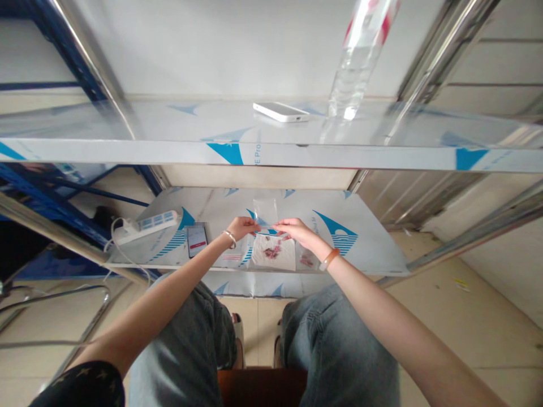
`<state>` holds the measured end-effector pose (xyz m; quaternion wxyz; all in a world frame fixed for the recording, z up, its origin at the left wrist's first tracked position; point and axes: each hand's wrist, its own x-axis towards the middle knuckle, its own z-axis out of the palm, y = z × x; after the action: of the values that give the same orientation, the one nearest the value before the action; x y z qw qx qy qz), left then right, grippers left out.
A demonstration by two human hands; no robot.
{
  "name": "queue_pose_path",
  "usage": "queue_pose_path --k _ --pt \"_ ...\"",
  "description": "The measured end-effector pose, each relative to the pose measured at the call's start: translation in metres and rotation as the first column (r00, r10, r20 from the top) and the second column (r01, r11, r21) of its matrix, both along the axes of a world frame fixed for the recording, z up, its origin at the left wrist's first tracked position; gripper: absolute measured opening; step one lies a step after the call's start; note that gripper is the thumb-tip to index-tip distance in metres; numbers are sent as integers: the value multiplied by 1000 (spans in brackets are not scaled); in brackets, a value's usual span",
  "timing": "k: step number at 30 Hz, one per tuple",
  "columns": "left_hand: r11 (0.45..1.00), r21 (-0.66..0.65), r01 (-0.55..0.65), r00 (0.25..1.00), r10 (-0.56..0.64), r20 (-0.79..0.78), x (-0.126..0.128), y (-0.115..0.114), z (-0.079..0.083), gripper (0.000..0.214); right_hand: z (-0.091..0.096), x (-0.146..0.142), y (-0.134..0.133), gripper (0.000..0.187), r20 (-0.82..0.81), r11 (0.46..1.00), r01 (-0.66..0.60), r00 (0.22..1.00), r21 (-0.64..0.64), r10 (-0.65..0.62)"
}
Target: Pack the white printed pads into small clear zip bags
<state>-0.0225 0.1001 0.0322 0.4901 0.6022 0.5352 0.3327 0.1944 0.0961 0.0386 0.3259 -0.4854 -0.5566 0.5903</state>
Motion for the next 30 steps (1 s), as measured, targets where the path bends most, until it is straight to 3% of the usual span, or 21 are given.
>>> queue_pose_path --k 9,19,30 --pt "999 33 -36 998 38 -43 4 13 -7 12 -7 3 4 9 -54 993 116 992 -14 -117" --pt "999 17 37 999 -37 16 2 2 11 18 -8 -1 8 19 -53 999 40 998 30 -39" --pt "999 41 5 1000 -4 -22 8 4 -5 10 -7 -7 3 6 35 998 -37 999 49 35"
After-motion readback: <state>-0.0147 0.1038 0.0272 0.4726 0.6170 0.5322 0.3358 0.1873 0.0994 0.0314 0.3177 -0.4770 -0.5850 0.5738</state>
